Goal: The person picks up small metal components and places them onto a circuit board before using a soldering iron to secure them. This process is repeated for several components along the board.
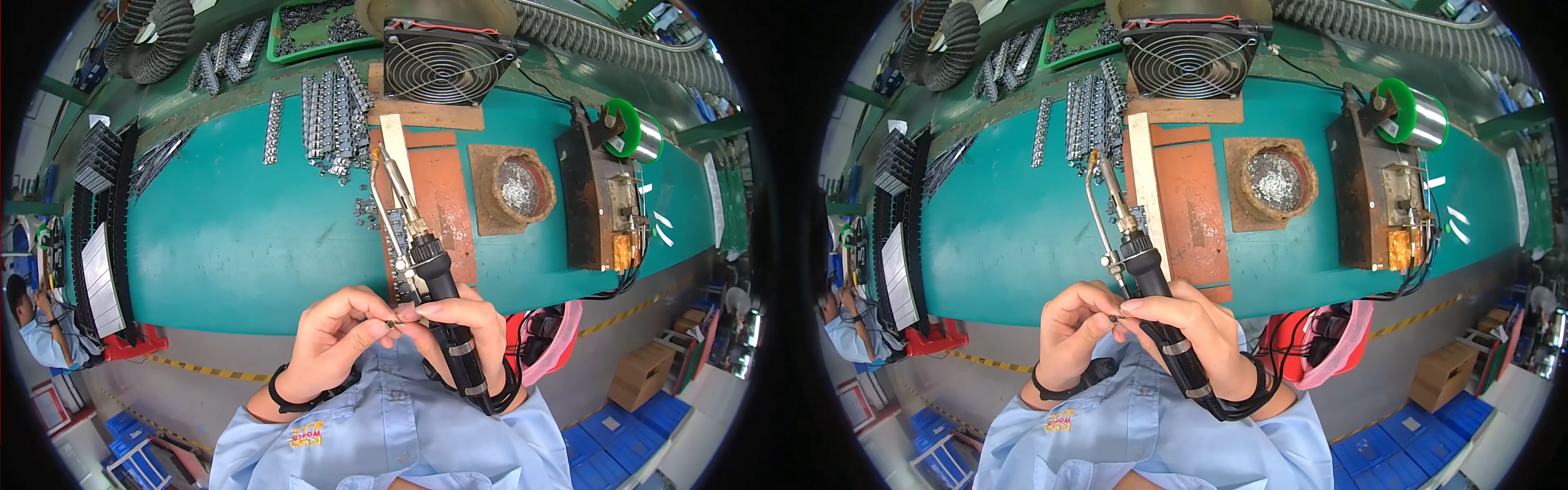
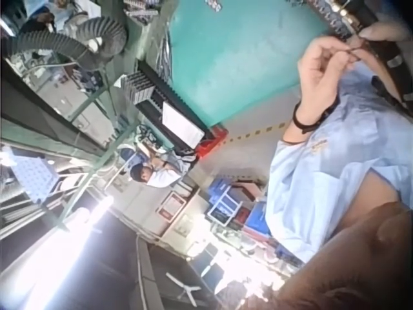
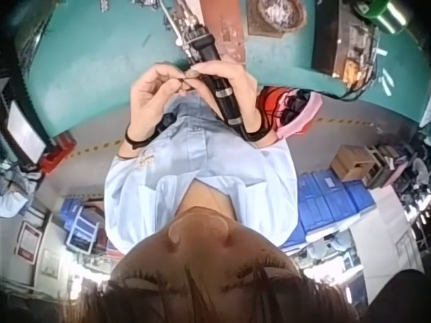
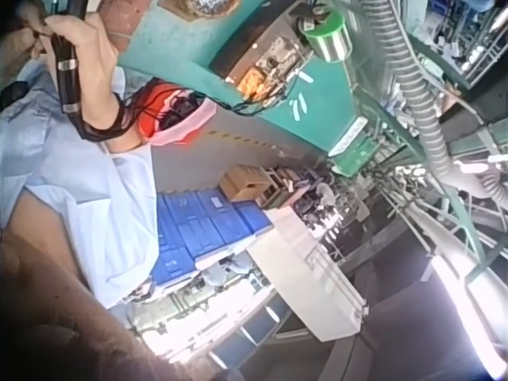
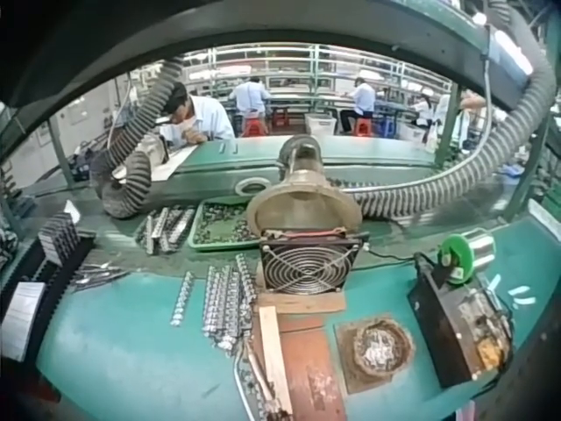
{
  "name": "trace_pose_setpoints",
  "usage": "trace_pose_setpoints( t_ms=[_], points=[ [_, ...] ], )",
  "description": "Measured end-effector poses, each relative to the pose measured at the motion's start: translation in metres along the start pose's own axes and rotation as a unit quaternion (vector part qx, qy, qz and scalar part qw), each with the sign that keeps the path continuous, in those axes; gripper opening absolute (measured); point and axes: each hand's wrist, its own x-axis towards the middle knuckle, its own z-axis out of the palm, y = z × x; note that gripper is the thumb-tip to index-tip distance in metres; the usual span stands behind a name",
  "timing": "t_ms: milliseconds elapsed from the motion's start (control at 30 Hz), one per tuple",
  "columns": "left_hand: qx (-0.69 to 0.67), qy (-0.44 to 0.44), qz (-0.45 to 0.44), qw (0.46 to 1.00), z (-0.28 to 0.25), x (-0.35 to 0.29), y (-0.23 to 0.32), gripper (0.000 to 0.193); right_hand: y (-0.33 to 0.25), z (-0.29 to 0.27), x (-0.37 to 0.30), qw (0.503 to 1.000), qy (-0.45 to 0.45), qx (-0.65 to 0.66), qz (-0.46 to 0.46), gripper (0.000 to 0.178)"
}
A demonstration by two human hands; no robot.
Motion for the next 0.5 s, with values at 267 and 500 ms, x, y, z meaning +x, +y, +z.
trace_pose_setpoints(
  t_ms=[267,500],
  points=[
    [-0.053,0.018,0.002,0.998,-0.0021,0.0014,-0.0038,0.012,-0.0019,-0.0042,-0.0028,0.999,-0.019,-0.001,0.038,0.038],
    [-0.049,0.064,-0.061,0.995,0.0062,0.005,-0.0018,0.011,-0.0005,-0.0059,-0.0066,0.998,-0.033,-0.017,0.043,0.04]
  ],
)
